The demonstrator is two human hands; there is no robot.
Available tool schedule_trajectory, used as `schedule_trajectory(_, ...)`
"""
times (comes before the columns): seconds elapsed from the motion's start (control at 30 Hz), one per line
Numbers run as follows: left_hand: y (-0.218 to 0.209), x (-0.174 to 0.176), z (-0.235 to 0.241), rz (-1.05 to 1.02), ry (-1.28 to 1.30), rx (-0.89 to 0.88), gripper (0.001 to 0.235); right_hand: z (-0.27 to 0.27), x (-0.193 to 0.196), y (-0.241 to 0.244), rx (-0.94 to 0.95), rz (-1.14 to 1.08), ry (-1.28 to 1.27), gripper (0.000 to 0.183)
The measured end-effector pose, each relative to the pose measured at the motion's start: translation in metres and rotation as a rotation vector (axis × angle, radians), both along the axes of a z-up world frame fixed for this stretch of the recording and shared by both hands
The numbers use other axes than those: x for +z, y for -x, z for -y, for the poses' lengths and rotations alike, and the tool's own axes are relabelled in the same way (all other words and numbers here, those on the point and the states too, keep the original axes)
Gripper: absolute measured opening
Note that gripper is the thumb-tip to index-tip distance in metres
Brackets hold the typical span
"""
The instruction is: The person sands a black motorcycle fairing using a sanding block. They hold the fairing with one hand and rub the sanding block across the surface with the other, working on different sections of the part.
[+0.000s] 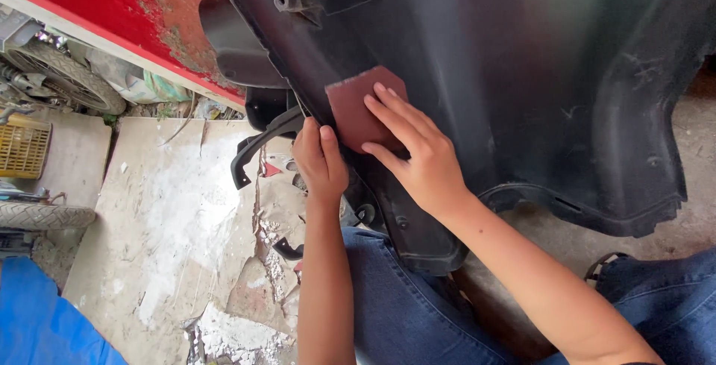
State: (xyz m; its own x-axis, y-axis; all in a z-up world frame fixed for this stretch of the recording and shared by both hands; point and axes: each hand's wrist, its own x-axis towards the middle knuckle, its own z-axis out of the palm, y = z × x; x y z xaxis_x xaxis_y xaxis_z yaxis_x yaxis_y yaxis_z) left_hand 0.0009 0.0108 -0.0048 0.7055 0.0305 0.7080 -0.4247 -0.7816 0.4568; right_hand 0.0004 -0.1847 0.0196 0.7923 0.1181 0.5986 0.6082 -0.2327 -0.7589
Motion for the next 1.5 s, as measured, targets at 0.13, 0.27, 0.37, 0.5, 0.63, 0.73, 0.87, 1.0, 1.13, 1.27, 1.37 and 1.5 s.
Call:
schedule_trajectory(0.13,-0.002,-0.004,-0.003,0.010,0.009,-0.004,0.025,0.012,-0.031,0.020,0.028,0.002,0.025,0.060)
schedule_trajectory(0.27,-0.001,-0.007,-0.003,-0.006,0.033,-0.007,0.027,0.016,-0.045,0.030,-0.003,-0.058,0.090,0.054)
schedule_trajectory(0.37,0.001,-0.003,0.000,-0.019,0.046,-0.019,0.027,0.010,-0.031,0.022,0.004,-0.006,0.069,0.054)
schedule_trajectory(0.5,0.001,-0.001,0.001,-0.034,0.082,-0.033,0.028,-0.007,-0.019,0.011,-0.008,0.090,0.000,0.043)
schedule_trajectory(0.63,0.002,-0.001,0.001,-0.041,0.094,-0.028,0.028,-0.014,-0.027,0.015,-0.068,0.067,-0.072,0.036)
schedule_trajectory(0.73,0.002,-0.001,0.000,-0.050,0.101,-0.026,0.029,-0.015,-0.038,0.024,-0.097,0.073,-0.055,0.033)
schedule_trajectory(0.87,0.003,0.006,0.006,-0.051,0.111,-0.051,0.028,-0.014,-0.039,0.027,-0.111,-0.004,-0.178,0.047)
schedule_trajectory(1.0,0.003,0.003,0.003,-0.060,0.128,-0.051,0.027,-0.016,-0.028,0.024,-0.120,-0.082,-0.162,0.058)
schedule_trajectory(1.13,0.004,0.013,0.009,-0.052,0.118,-0.055,0.025,-0.011,-0.021,0.031,-0.124,-0.089,-0.097,0.059)
schedule_trajectory(1.27,0.003,0.006,0.007,-0.050,0.121,-0.060,0.026,-0.006,-0.017,0.034,-0.106,-0.091,-0.059,0.056)
schedule_trajectory(1.37,0.003,0.001,0.003,-0.052,0.126,-0.043,0.027,-0.008,-0.016,0.032,-0.158,-0.101,-0.039,0.048)
schedule_trajectory(1.5,0.003,-0.006,-0.001,-0.035,0.116,-0.031,0.028,-0.009,-0.018,0.030,-0.194,-0.131,-0.047,0.045)
